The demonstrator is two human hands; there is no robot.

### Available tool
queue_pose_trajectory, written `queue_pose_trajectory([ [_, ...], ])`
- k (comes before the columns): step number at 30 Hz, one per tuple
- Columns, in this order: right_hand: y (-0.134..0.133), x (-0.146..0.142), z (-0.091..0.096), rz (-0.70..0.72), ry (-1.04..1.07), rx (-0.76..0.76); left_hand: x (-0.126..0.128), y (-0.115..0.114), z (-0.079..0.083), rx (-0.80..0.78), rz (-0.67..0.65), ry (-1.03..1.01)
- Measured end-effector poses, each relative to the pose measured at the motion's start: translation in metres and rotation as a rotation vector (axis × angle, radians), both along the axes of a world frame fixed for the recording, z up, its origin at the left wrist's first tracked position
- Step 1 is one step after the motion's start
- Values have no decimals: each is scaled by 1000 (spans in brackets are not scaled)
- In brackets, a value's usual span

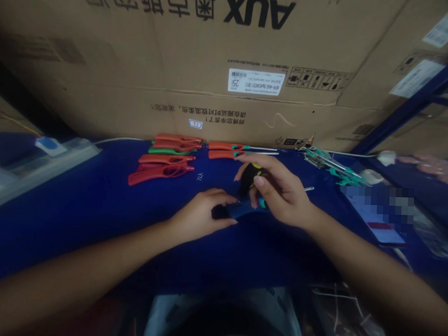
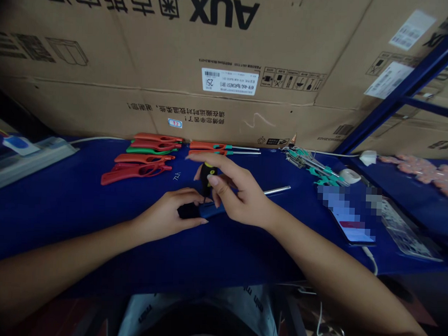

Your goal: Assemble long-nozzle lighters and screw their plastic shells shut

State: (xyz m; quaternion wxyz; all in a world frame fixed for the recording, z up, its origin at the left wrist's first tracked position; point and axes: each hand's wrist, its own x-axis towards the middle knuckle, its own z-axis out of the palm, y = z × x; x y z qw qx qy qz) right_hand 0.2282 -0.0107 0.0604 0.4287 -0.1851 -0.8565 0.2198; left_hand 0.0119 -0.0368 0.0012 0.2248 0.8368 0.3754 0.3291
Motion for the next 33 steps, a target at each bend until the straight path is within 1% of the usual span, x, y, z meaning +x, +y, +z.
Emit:
queue_pose_trajectory([
  [1, 0, 0, 0, -30, 27, 73, 0, 0, 0, 1, 0, -3],
  [3, 0, 2, 0, -131, 72, 298, 0, 0, -1, 5, -3, -12],
  [4, 1, 3, 1, -165, 70, 382, 0, 0, -1, 8, -5, -17],
  [5, 1, 4, 2, -172, 51, 411, 0, 0, -1, 9, -7, -19],
  [6, 0, 5, 3, -147, 19, 374, 0, 0, -1, 5, -7, -17],
  [8, -1, 6, 4, -53, -35, 181, -1, 0, -1, -7, -2, -9],
  [9, -1, 6, 5, -15, -33, 95, -1, 0, -1, -11, 1, -5],
  [10, -2, 6, 5, -3, -10, 50, -1, 0, -1, -11, 4, -4],
  [11, -2, 5, 5, -25, 23, 58, -1, 0, -1, -8, 3, -7],
  [12, -1, 5, 4, -75, 56, 118, -1, -1, -1, -4, 1, -11],
  [14, 0, 4, 3, -196, 102, 316, 0, -1, 0, 2, -2, -17],
  [15, 0, 4, 3, -233, 105, 395, 0, -1, 0, 3, -3, -17],
  [16, 0, 4, 3, -241, 99, 428, 0, -1, 0, 1, -3, -16],
  [17, -1, 4, 3, -223, 86, 402, 0, -1, 0, -1, -1, -16],
  [20, -3, 3, 3, -119, 47, 157, 1, -1, 0, -10, -2, -11],
  [21, -3, 2, 3, -110, 56, 130, 1, 0, 0, -10, -3, -9],
  [22, -3, 2, 3, -122, 76, 161, 1, 0, 0, -6, -5, -8],
  [25, -1, 3, 2, -230, 135, 428, 0, 0, 0, 6, -5, -12],
  [26, -1, 3, 2, -250, 119, 483, 0, 0, 0, 8, -4, -15],
  [27, 0, 4, 2, -249, 85, 497, 0, 0, -1, 6, -4, -16],
  [28, -1, 4, 3, -228, 40, 467, 0, 0, -1, 4, -5, -15],
  [31, -2, 4, 6, -127, -49, 262, 0, 0, -1, -2, -4, -4],
  [32, -2, 4, 6, -106, -49, 231, 0, 0, -1, -1, -2, -1],
  [33, -2, 4, 6, -109, -40, 243, 0, 0, -1, 0, 0, 0],
])
